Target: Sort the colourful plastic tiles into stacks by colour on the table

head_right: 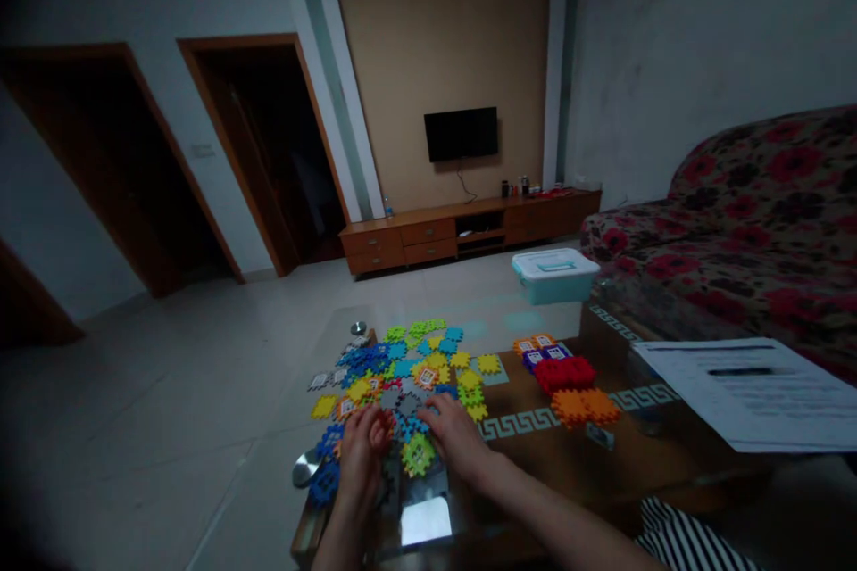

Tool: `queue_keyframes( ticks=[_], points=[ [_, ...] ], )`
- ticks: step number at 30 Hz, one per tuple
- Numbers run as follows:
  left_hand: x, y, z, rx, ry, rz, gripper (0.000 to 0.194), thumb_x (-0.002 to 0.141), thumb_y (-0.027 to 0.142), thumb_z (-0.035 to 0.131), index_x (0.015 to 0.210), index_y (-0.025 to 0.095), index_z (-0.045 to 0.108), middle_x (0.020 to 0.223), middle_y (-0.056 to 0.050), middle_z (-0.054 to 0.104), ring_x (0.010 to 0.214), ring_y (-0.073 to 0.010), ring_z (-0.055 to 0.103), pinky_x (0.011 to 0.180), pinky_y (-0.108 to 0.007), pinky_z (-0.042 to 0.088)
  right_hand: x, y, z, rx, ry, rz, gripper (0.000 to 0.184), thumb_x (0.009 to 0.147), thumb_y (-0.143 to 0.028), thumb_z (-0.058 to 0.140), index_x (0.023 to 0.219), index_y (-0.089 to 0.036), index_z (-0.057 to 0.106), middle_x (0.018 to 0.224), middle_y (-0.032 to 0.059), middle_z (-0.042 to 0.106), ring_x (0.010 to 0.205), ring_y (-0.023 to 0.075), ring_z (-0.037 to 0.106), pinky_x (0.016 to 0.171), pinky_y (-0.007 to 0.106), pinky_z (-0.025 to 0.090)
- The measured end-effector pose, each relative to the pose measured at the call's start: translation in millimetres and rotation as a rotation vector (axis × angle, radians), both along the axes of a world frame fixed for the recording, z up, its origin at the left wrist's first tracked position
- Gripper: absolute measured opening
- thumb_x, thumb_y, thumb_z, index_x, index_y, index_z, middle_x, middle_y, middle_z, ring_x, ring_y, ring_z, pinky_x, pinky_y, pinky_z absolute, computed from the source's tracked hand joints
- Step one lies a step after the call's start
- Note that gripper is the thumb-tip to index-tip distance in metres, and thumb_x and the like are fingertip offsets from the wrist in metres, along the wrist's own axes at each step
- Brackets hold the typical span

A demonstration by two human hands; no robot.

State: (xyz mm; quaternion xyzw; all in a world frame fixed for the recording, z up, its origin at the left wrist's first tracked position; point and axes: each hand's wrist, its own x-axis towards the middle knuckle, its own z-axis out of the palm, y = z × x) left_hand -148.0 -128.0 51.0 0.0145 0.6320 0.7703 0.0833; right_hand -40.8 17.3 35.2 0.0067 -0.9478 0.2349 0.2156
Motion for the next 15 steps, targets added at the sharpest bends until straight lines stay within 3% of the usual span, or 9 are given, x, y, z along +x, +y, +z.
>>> queue_keyframes(
  ticks=[4, 7, 10, 13, 15],
  points=[
    [31, 22, -13.5, -0.263, 0.154, -0.179, 0.043, 0.065, 0.042, 0.074, 0.098, 0.022, 0.056, 0.099, -0.008, 0.066, 0.099, -0.0247, 0.066, 0.092, -0.04, 0.054, 57, 69, 3.4, -0.136, 0.223, -0.184, 0.045, 0.08, 0.0, 0.044, 0.113, -0.022, 0.066, 0.11, 0.01, 0.064, 0.105, 0.0245, 0.059, 0.092, 0.044, 0.049],
    [60, 42, -35.5, -0.421, 0.39, -0.332, 0.045, 0.063, 0.043, 0.074, 0.1, 0.023, 0.058, 0.103, -0.01, 0.066, 0.103, -0.0292, 0.064, 0.097, -0.046, 0.051, 98, 126, 6.8, -0.233, 0.42, -0.48, 0.039, 0.082, -0.005, 0.041, 0.105, -0.022, 0.067, 0.104, 0.0098, 0.065, 0.103, 0.0261, 0.059, 0.095, 0.048, 0.048],
    [90, 69, -63.9, -0.517, 0.625, -0.487, 0.041, 0.072, 0.041, 0.066, 0.109, 0.025, 0.058, 0.113, -0.013, 0.063, 0.113, -0.0298, 0.06, 0.104, -0.047, 0.047, 126, 177, 14.2, -0.368, 0.571, -0.757, 0.03, 0.083, -0.013, 0.042, 0.098, -0.019, 0.067, 0.101, 0.0118, 0.066, 0.101, 0.0267, 0.059, 0.095, 0.047, 0.047],
    [116, 108, -79.6, -0.574, 0.754, -0.602, 0.044, 0.08, 0.039, 0.057, 0.121, 0.024, 0.053, 0.126, -0.015, 0.057, 0.123, -0.0299, 0.054, 0.108, -0.047, 0.044, 145, 216, 20.2, -0.498, 0.642, -0.866, 0.028, 0.08, -0.016, 0.042, 0.092, -0.017, 0.067, 0.098, 0.0129, 0.067, 0.095, 0.0258, 0.061, 0.089, 0.043, 0.05],
    [132, 140, -76.7, -0.594, 0.808, -0.709, 0.046, 0.082, 0.036, 0.055, 0.126, 0.023, 0.05, 0.128, -0.016, 0.055, 0.125, -0.0299, 0.052, 0.108, -0.048, 0.043, 156, 233, 20.2, -0.551, 0.648, -0.88, 0.027, 0.079, -0.017, 0.042, 0.089, -0.017, 0.068, 0.094, 0.0121, 0.068, 0.092, 0.0253, 0.063, 0.086, 0.042, 0.051]
  ],
)
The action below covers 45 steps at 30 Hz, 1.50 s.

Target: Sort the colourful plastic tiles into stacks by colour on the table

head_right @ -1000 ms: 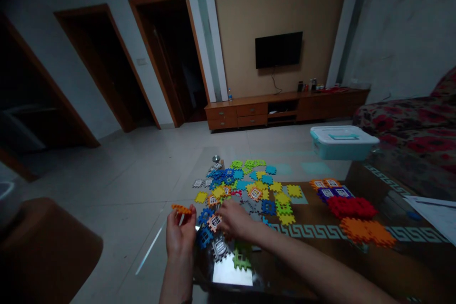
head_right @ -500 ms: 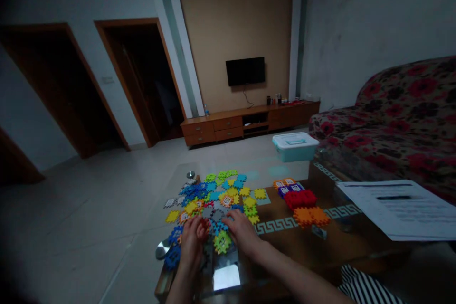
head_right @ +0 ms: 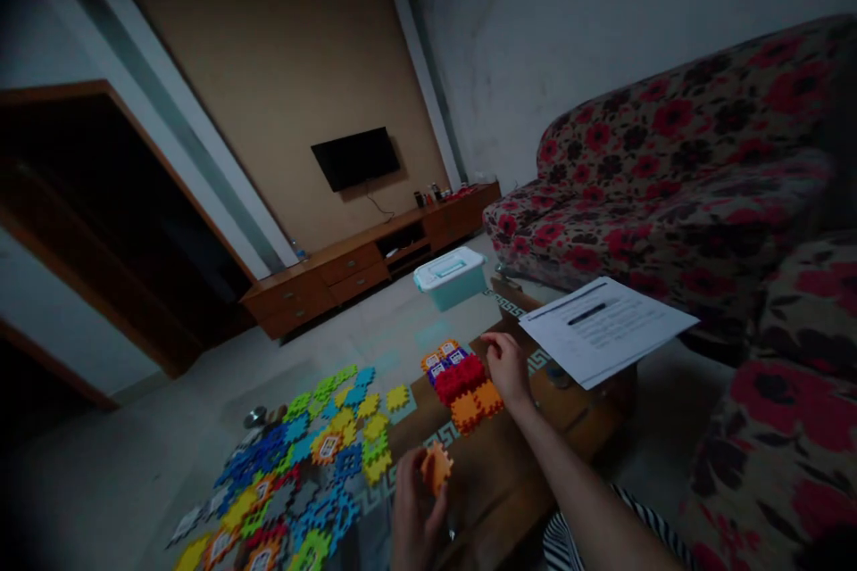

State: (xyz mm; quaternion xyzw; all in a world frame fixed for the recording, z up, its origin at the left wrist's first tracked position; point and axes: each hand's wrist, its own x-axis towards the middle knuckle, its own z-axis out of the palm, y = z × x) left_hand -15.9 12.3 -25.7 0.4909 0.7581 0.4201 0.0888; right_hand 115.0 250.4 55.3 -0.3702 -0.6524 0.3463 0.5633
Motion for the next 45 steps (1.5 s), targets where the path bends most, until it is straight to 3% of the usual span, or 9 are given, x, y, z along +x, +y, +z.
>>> queue_keyframes(
  ticks=[3, 6, 9, 16, 21, 27, 33, 38, 45],
  points=[
    [19, 53, 17.9, -0.014, 0.079, -0.113, 0.048, 0.084, 0.031, 0.053, 0.131, 0.02, 0.047, 0.133, -0.018, 0.052, 0.129, -0.0294, 0.049, 0.111, -0.049, 0.039, 15, 15, -5.0, -0.03, 0.017, 0.019, 0.027, 0.077, -0.018, 0.043, 0.086, -0.018, 0.068, 0.092, 0.0109, 0.069, 0.09, 0.0249, 0.064, 0.085, 0.041, 0.051],
    [33, 99, 34.3, -0.051, 0.184, -0.132, 0.051, 0.081, 0.026, 0.055, 0.131, 0.017, 0.048, 0.134, -0.019, 0.051, 0.129, -0.0305, 0.047, 0.112, -0.051, 0.036, 23, 21, -9.5, -0.047, 0.004, 0.038, 0.026, 0.075, -0.016, 0.044, 0.083, -0.019, 0.069, 0.09, 0.0102, 0.07, 0.088, 0.0249, 0.065, 0.083, 0.04, 0.051],
    [42, 129, 36.6, -0.114, 0.272, -0.131, 0.054, 0.077, 0.019, 0.057, 0.13, 0.015, 0.05, 0.133, -0.018, 0.052, 0.127, -0.0297, 0.048, 0.111, -0.05, 0.036, 23, 22, -9.5, -0.048, -0.05, 0.074, 0.027, 0.073, -0.013, 0.044, 0.079, -0.02, 0.069, 0.087, 0.0088, 0.071, 0.085, 0.0237, 0.065, 0.079, 0.037, 0.052],
    [57, 145, 16.4, -0.047, 0.517, -0.004, 0.054, 0.076, 0.006, 0.055, 0.129, 0.017, 0.052, 0.125, -0.011, 0.059, 0.115, -0.0245, 0.052, 0.103, -0.044, 0.042, 18, 15, -3.6, -0.048, -0.114, 0.12, 0.028, 0.076, -0.008, 0.043, 0.078, -0.019, 0.068, 0.086, 0.0068, 0.07, 0.082, 0.0192, 0.065, 0.076, 0.03, 0.05],
    [65, 145, 28.5, -0.068, 0.633, 0.036, 0.047, 0.08, 0.009, 0.056, 0.127, 0.018, 0.055, 0.118, -0.009, 0.062, 0.11, -0.0252, 0.054, 0.102, -0.047, 0.04, 21, 9, 0.7, -0.037, -0.129, 0.159, 0.027, 0.077, -0.008, 0.044, 0.078, -0.019, 0.068, 0.084, 0.0066, 0.069, 0.082, 0.0193, 0.065, 0.077, 0.03, 0.049],
    [62, 108, 37.7, -0.063, 0.604, 0.084, 0.049, 0.079, 0.005, 0.051, 0.127, 0.018, 0.056, 0.122, -0.01, 0.06, 0.114, -0.0243, 0.053, 0.102, -0.045, 0.041, 24, 3, 0.0, -0.023, -0.158, 0.185, 0.026, 0.079, -0.011, 0.042, 0.08, -0.019, 0.068, 0.084, 0.0068, 0.068, 0.082, 0.0209, 0.064, 0.077, 0.032, 0.049],
    [4, 30, 33.8, -0.277, 0.674, 0.183, 0.049, 0.084, 0.009, 0.048, 0.131, 0.021, 0.057, 0.136, -0.01, 0.057, 0.127, -0.0265, 0.05, 0.105, -0.046, 0.041, 6, -22, -7.0, 0.058, -0.253, 0.313, 0.025, 0.081, -0.012, 0.044, 0.081, -0.02, 0.068, 0.089, 0.0069, 0.069, 0.089, 0.0225, 0.064, 0.083, 0.034, 0.048],
    [-51, -12, 44.0, -0.49, 0.68, 0.293, 0.052, 0.088, 0.017, 0.052, 0.138, 0.032, 0.053, 0.153, -0.006, 0.044, 0.142, -0.0309, 0.036, 0.112, -0.055, 0.033, -40, -70, -7.7, 0.127, -0.383, 0.554, 0.03, 0.084, -0.008, 0.042, 0.09, -0.019, 0.07, 0.093, 0.0078, 0.069, 0.091, 0.0207, 0.064, 0.084, 0.032, 0.049],
    [-87, -47, 39.5, -0.619, 0.586, 0.324, 0.049, 0.09, 0.014, 0.048, 0.131, 0.037, 0.059, 0.145, -0.004, 0.055, 0.135, -0.0307, 0.044, 0.107, -0.056, 0.037, -120, -129, -27.5, 0.115, -0.75, 0.645, 0.046, 0.078, -0.002, 0.05, 0.119, -0.012, 0.068, 0.118, 0.0153, 0.066, 0.114, 0.0256, 0.058, 0.1, 0.034, 0.044]
  ],
)
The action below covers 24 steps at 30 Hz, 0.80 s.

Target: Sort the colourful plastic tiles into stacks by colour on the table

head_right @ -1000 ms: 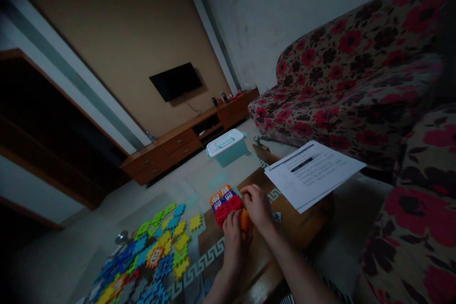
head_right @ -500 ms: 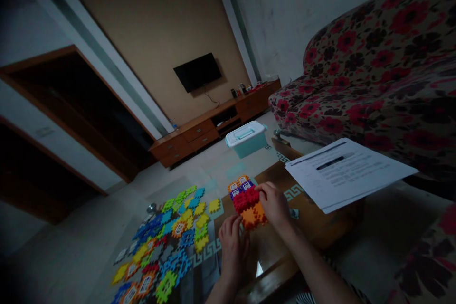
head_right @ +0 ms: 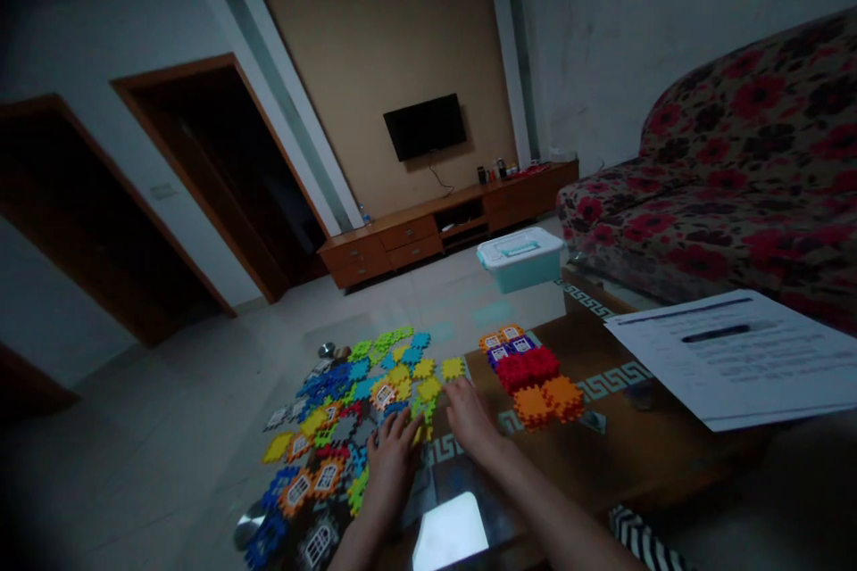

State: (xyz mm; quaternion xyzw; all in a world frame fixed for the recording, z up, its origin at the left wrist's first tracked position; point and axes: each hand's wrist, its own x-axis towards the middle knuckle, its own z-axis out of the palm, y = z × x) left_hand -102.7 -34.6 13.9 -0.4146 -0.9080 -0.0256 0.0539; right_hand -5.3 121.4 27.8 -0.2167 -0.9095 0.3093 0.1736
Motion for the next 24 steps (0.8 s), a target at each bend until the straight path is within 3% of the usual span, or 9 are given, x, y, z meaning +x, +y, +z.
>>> queue_keyframes(
  ticks=[3, 6, 10, 13, 17, 19, 24],
  points=[
    [-5, -17, 4.9, -0.007, 0.012, -0.01, 0.051, 0.088, 0.009, 0.047, 0.127, 0.038, 0.063, 0.142, -0.003, 0.056, 0.135, -0.0303, 0.045, 0.107, -0.056, 0.037, -20, -10, -5.8, 0.068, -0.104, -0.032, 0.06, 0.078, -0.002, 0.05, 0.135, -0.017, 0.059, 0.136, 0.0159, 0.057, 0.124, 0.0282, 0.052, 0.103, 0.037, 0.042],
    [-12, -35, 13.4, -0.011, 0.041, 0.003, 0.047, 0.09, 0.01, 0.045, 0.121, 0.039, 0.066, 0.142, -0.003, 0.057, 0.135, -0.0301, 0.045, 0.107, -0.057, 0.035, -35, -12, -3.0, 0.116, -0.136, 0.035, 0.061, 0.08, -0.001, 0.046, 0.135, -0.024, 0.059, 0.147, 0.0116, 0.049, 0.134, 0.0277, 0.044, 0.107, 0.04, 0.038],
    [-23, -51, 20.9, -0.018, 0.056, 0.075, 0.043, 0.09, 0.009, 0.043, 0.115, 0.033, 0.07, 0.143, -0.006, 0.056, 0.136, -0.0318, 0.043, 0.106, -0.058, 0.035, -48, -13, 8.8, 0.144, -0.175, 0.162, 0.051, 0.084, -0.003, 0.045, 0.126, -0.023, 0.065, 0.137, 0.0111, 0.059, 0.126, 0.0258, 0.05, 0.104, 0.038, 0.039],
    [-23, -45, 20.5, 0.02, 0.047, 0.093, 0.041, 0.091, 0.012, 0.043, 0.121, 0.026, 0.067, 0.143, -0.009, 0.055, 0.137, -0.0305, 0.043, 0.108, -0.056, 0.035, -50, -19, 18.0, 0.193, -0.255, 0.187, 0.039, 0.084, -0.006, 0.049, 0.112, -0.022, 0.071, 0.12, 0.0104, 0.067, 0.115, 0.0265, 0.055, 0.097, 0.037, 0.043],
    [-6, -20, 13.0, 0.096, -0.005, -0.073, 0.045, 0.091, 0.017, 0.048, 0.134, 0.028, 0.057, 0.147, -0.007, 0.051, 0.138, -0.0277, 0.041, 0.112, -0.055, 0.034, -45, -28, 24.8, 0.264, -0.339, 0.164, 0.031, 0.083, -0.014, 0.059, 0.111, -0.021, 0.071, 0.12, 0.0123, 0.064, 0.114, 0.0279, 0.056, 0.095, 0.037, 0.045],
    [5, -10, 10.2, 0.096, -0.023, -0.128, 0.043, 0.091, 0.017, 0.048, 0.13, 0.029, 0.059, 0.146, -0.006, 0.052, 0.138, -0.0282, 0.042, 0.111, -0.056, 0.035, -40, -28, 25.6, 0.276, -0.359, 0.142, 0.028, 0.084, -0.02, 0.062, 0.111, -0.02, 0.071, 0.121, 0.0137, 0.063, 0.115, 0.0286, 0.056, 0.095, 0.038, 0.045],
    [13, -5, 18.0, 0.038, -0.031, -0.107, 0.038, 0.094, 0.012, 0.039, 0.122, 0.025, 0.062, 0.137, -0.007, 0.06, 0.133, -0.0288, 0.048, 0.107, -0.058, 0.038, -26, -26, 25.0, 0.293, -0.342, 0.154, 0.036, 0.076, -0.019, 0.074, 0.111, -0.014, 0.069, 0.121, 0.0175, 0.063, 0.115, 0.031, 0.057, 0.095, 0.039, 0.047]
  ],
)
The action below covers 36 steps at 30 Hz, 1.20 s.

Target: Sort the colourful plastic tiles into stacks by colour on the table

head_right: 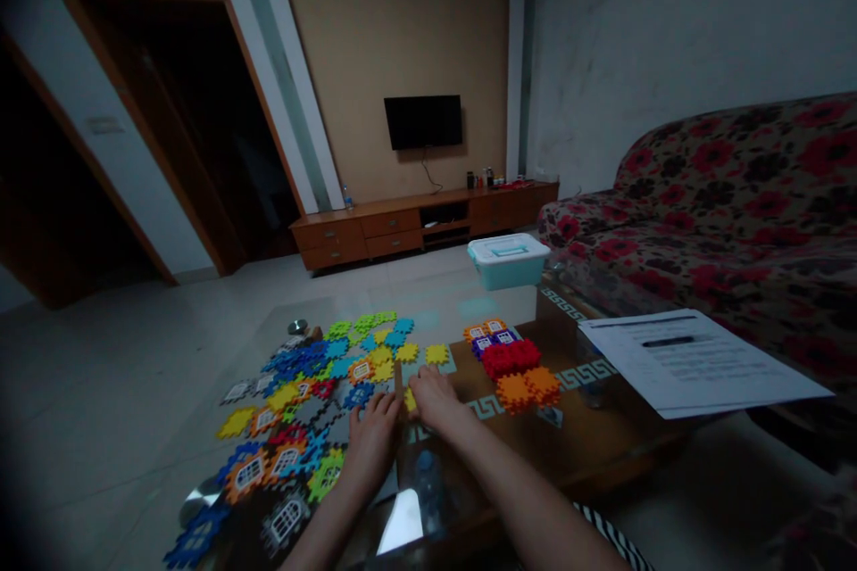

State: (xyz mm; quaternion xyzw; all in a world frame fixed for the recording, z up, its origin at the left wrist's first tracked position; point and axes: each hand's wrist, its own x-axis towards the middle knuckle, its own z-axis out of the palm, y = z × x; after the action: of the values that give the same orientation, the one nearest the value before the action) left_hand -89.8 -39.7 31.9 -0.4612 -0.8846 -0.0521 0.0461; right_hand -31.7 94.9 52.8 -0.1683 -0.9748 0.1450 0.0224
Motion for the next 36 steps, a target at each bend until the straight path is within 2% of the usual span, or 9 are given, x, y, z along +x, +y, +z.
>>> queue_keyframes(
  ticks=[4, 7, 13, 16, 20, 23, 29, 33, 36],
  points=[
    [-6, -10, 10.1, -0.061, 0.0, 0.042, 0.042, 0.092, 0.007, 0.035, 0.119, 0.02, 0.064, 0.136, -0.009, 0.061, 0.133, -0.0299, 0.048, 0.108, -0.06, 0.035, 6, -13, -1.1, 0.061, 0.035, 0.005, 0.025, 0.085, -0.008, 0.057, 0.107, -0.01, 0.069, 0.112, 0.0204, 0.067, 0.109, 0.0311, 0.06, 0.089, 0.037, 0.049],
    [-11, -19, 13.7, -0.08, 0.004, 0.067, 0.045, 0.09, 0.004, 0.032, 0.118, 0.02, 0.064, 0.136, -0.009, 0.061, 0.133, -0.0293, 0.048, 0.108, -0.06, 0.035, 7, -21, -4.4, 0.063, 0.058, -0.016, 0.032, 0.086, -0.001, 0.047, 0.11, -0.009, 0.066, 0.108, 0.019, 0.07, 0.105, 0.028, 0.063, 0.087, 0.035, 0.049],
    [-10, -29, 21.1, -0.068, 0.03, 0.138, 0.052, 0.084, -0.003, 0.033, 0.117, 0.021, 0.065, 0.136, -0.009, 0.06, 0.133, -0.0298, 0.048, 0.106, -0.058, 0.037, 0, -10, -21.3, -0.28, 0.226, 0.037, 0.033, 0.086, -0.014, 0.061, 0.118, -0.017, 0.064, 0.112, 0.0108, 0.071, 0.103, 0.0237, 0.065, 0.091, 0.034, 0.049],
    [-5, -28, 21.2, -0.035, 0.009, 0.163, 0.058, 0.081, -0.004, 0.033, 0.127, 0.019, 0.059, 0.141, -0.012, 0.056, 0.135, -0.0284, 0.046, 0.108, -0.056, 0.036, -5, 8, -26.6, -0.258, 0.286, 0.012, 0.032, 0.085, -0.015, 0.063, 0.117, -0.015, 0.065, 0.119, 0.0138, 0.068, 0.114, 0.0245, 0.061, 0.099, 0.036, 0.045],
    [-2, -25, 12.0, -0.017, -0.122, 0.042, 0.063, 0.077, 0.0, 0.042, 0.137, 0.019, 0.051, 0.15, -0.012, 0.046, 0.142, -0.0253, 0.036, 0.113, -0.049, 0.032, -12, 38, -27.8, -0.121, 0.278, -0.136, 0.053, 0.082, -0.009, 0.063, 0.134, -0.012, 0.055, 0.144, 0.0214, 0.048, 0.136, 0.0286, 0.044, 0.11, 0.041, 0.036],
    [-2, -23, 4.6, -0.048, -0.184, -0.075, 0.058, 0.078, 0.003, 0.045, 0.131, 0.023, 0.055, 0.148, -0.009, 0.048, 0.139, -0.0254, 0.039, 0.111, -0.048, 0.035, -14, 55, -29.0, -0.101, 0.208, -0.144, 0.057, 0.083, -0.012, 0.061, 0.139, -0.017, 0.052, 0.15, 0.0191, 0.044, 0.139, 0.0289, 0.039, 0.111, 0.044, 0.035],
    [6, -10, 2.3, -0.057, -0.212, -0.105, 0.032, 0.085, 0.01, 0.048, 0.11, 0.02, 0.065, 0.124, -0.008, 0.063, 0.116, -0.0237, 0.055, 0.097, -0.037, 0.044, -5, 56, -28.4, -0.003, 0.054, -0.097, 0.041, 0.084, -0.024, 0.065, 0.125, -0.019, 0.063, 0.124, 0.0155, 0.062, 0.121, 0.0289, 0.053, 0.099, 0.039, 0.041],
    [5, 4, 6.2, 0.027, -0.178, -0.077, 0.023, 0.09, 0.025, 0.054, 0.11, 0.021, 0.065, 0.122, -0.009, 0.063, 0.117, -0.0262, 0.053, 0.1, -0.043, 0.042, 4, 51, -26.6, 0.006, 0.036, -0.144, 0.044, 0.077, -0.031, 0.07, 0.117, -0.013, 0.065, 0.113, 0.0176, 0.066, 0.111, 0.0304, 0.059, 0.092, 0.037, 0.044],
    [-7, 17, 10.5, 0.095, -0.113, 0.037, 0.029, 0.092, 0.021, 0.048, 0.116, 0.02, 0.063, 0.126, -0.011, 0.062, 0.122, -0.0265, 0.051, 0.104, -0.046, 0.039, 11, 47, -25.3, -0.086, 0.142, -0.093, 0.044, 0.082, -0.024, 0.062, 0.124, -0.013, 0.061, 0.105, 0.0135, 0.07, 0.099, 0.0246, 0.064, 0.088, 0.032, 0.046]
  ],
)
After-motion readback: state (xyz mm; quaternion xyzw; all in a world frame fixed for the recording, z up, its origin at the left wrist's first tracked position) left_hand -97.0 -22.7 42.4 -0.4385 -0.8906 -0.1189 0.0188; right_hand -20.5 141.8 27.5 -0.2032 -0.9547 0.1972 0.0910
